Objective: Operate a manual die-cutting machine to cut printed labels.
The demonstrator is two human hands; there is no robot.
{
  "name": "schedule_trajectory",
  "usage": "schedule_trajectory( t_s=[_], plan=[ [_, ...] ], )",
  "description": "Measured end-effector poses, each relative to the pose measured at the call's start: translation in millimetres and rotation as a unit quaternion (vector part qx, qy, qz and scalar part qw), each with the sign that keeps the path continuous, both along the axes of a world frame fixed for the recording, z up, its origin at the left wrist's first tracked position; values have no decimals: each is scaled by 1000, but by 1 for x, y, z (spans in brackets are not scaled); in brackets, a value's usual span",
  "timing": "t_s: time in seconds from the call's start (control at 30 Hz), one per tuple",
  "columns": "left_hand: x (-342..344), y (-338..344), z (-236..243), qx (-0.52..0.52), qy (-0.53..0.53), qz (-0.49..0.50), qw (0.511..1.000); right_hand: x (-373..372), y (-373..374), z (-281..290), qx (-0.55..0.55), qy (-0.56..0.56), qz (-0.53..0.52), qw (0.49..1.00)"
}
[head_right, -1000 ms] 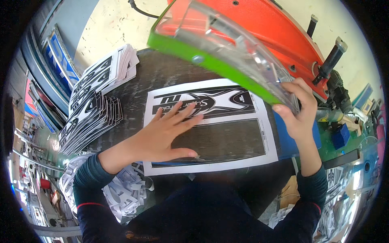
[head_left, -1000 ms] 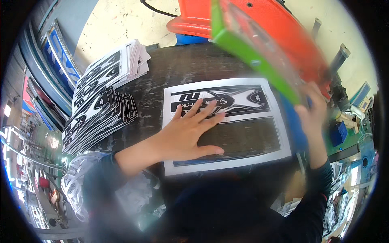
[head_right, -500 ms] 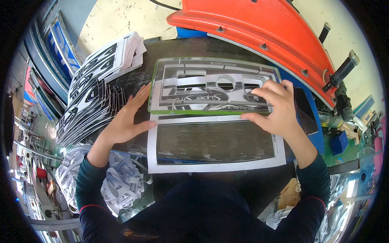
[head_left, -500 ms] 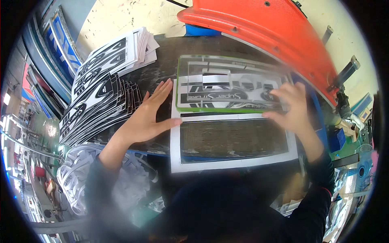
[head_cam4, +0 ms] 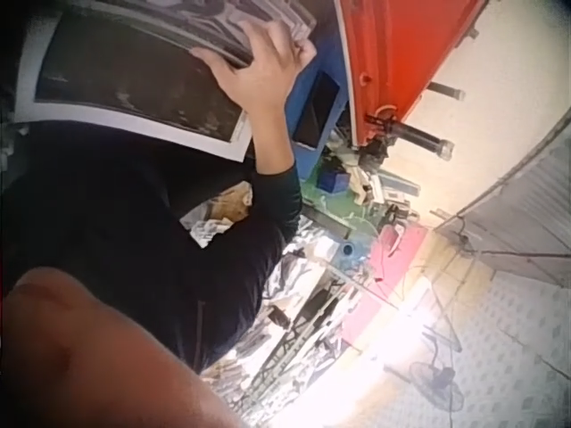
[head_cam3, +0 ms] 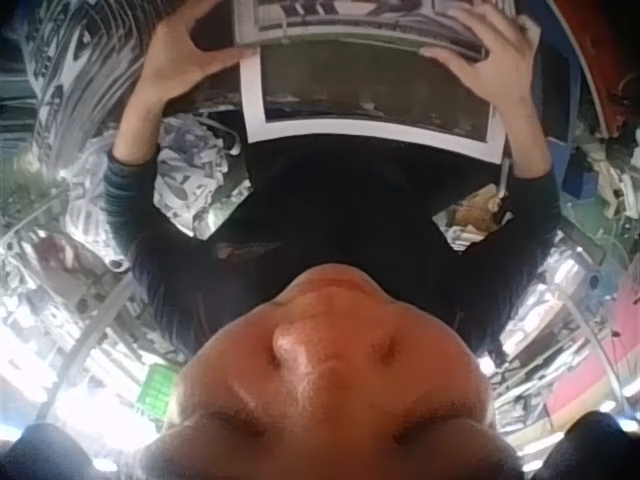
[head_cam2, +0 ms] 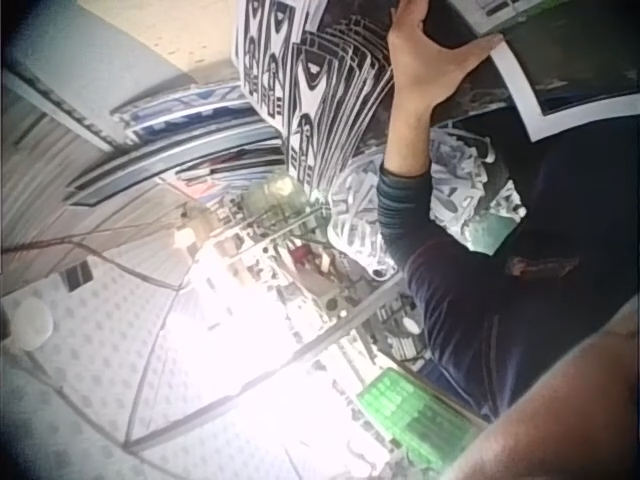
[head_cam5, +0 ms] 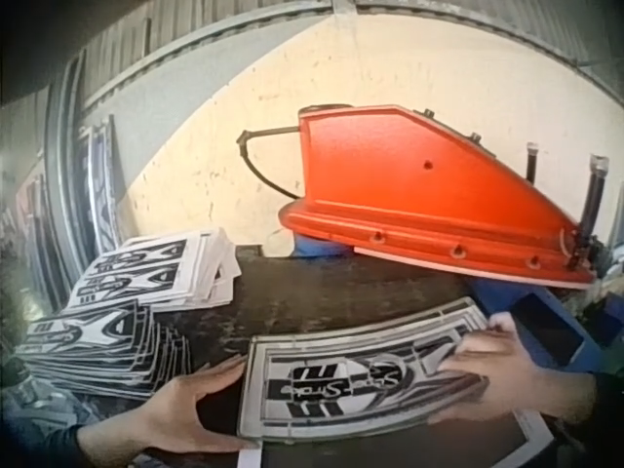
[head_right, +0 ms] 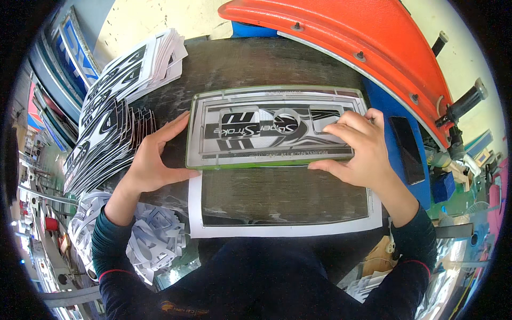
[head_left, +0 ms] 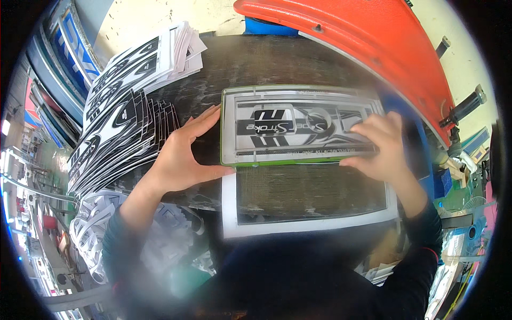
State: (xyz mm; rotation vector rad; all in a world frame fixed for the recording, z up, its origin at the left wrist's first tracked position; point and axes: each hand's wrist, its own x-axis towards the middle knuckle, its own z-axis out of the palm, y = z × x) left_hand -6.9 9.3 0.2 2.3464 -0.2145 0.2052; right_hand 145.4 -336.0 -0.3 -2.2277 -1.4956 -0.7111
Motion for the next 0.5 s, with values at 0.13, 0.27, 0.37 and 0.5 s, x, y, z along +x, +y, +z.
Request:
schedule_trajectory(
  t_s=[0.13,0.27,0.37,0.5],
  plan=[
    [2,4,-1,11,-3,-13,1000,-1,0,0,2,-3,2,1000],
    [3,5,-3,4,-1,-8,1000,0,2,0,-3,-8,5,1000],
    [3,6,-5,-14,-7,-20,1000,0,2,0,-7,-11,7,1000],
    [3,6,-3,-12,0,-17,1000,-1,2,2,-12,-10,5,1000]
  ],
)
